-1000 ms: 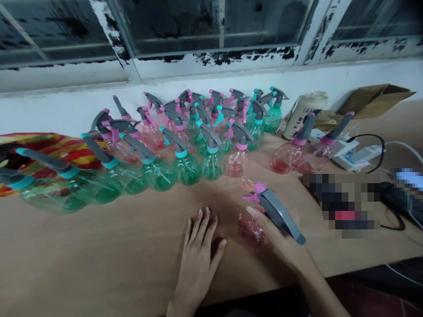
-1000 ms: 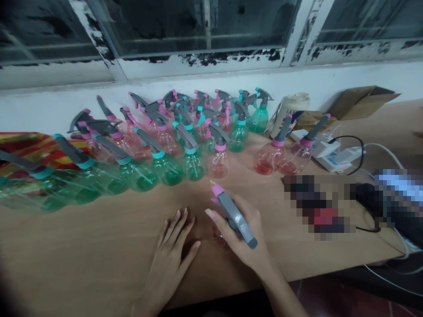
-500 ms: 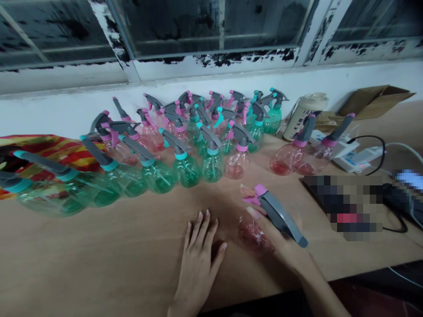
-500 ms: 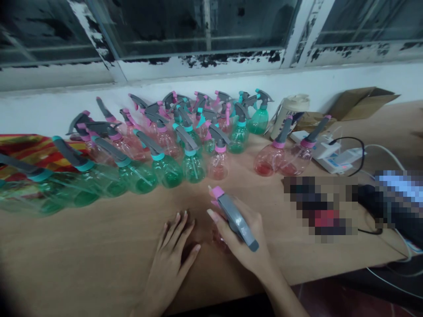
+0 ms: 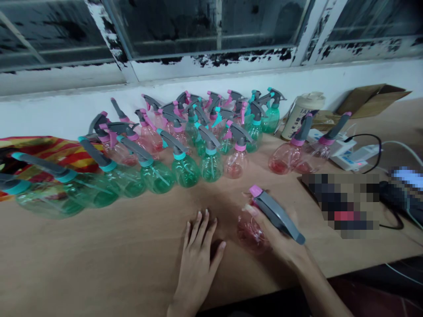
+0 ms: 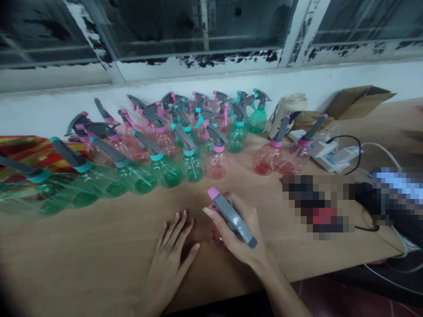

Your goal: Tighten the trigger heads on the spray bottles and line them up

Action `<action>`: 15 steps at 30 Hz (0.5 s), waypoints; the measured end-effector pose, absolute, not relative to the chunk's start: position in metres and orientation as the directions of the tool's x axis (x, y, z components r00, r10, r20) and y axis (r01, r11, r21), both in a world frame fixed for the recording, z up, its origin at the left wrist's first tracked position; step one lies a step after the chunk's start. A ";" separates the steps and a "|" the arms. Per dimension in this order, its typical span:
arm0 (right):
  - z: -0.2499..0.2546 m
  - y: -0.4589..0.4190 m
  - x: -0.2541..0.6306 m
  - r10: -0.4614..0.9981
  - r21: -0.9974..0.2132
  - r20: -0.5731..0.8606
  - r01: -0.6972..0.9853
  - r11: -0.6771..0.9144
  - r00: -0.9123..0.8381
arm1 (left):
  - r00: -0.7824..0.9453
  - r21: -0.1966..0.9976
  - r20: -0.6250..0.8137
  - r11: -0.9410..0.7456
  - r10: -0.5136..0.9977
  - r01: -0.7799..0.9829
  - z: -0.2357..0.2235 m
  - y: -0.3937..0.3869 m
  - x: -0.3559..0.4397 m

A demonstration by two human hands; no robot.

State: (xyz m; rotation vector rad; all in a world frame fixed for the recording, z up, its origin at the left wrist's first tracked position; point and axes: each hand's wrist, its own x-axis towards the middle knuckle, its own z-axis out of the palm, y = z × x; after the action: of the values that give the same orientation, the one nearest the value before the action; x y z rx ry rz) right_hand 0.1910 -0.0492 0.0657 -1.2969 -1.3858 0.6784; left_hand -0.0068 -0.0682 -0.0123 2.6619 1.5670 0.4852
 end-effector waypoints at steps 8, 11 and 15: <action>0.059 -0.052 0.195 0.937 -0.896 0.336 0.339 0.287 0.095 | 0.441 0.179 0.260 -0.491 0.859 0.852 -0.012 -0.069 -0.007; 0.057 -0.053 0.196 0.928 -0.888 0.358 0.347 0.303 0.106 | 0.444 0.172 0.252 -0.491 0.860 0.854 -0.012 -0.069 -0.007; 0.058 -0.054 0.196 0.912 -0.853 0.399 0.403 0.331 0.094 | 0.445 0.168 0.244 -0.490 0.862 0.855 -0.012 -0.068 -0.006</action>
State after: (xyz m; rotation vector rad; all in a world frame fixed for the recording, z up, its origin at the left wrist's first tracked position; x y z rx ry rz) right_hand 0.1961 -0.0536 0.0584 -1.2556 -1.5028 0.5847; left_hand -0.0060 -0.0685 -0.0118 2.6533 1.5760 0.4663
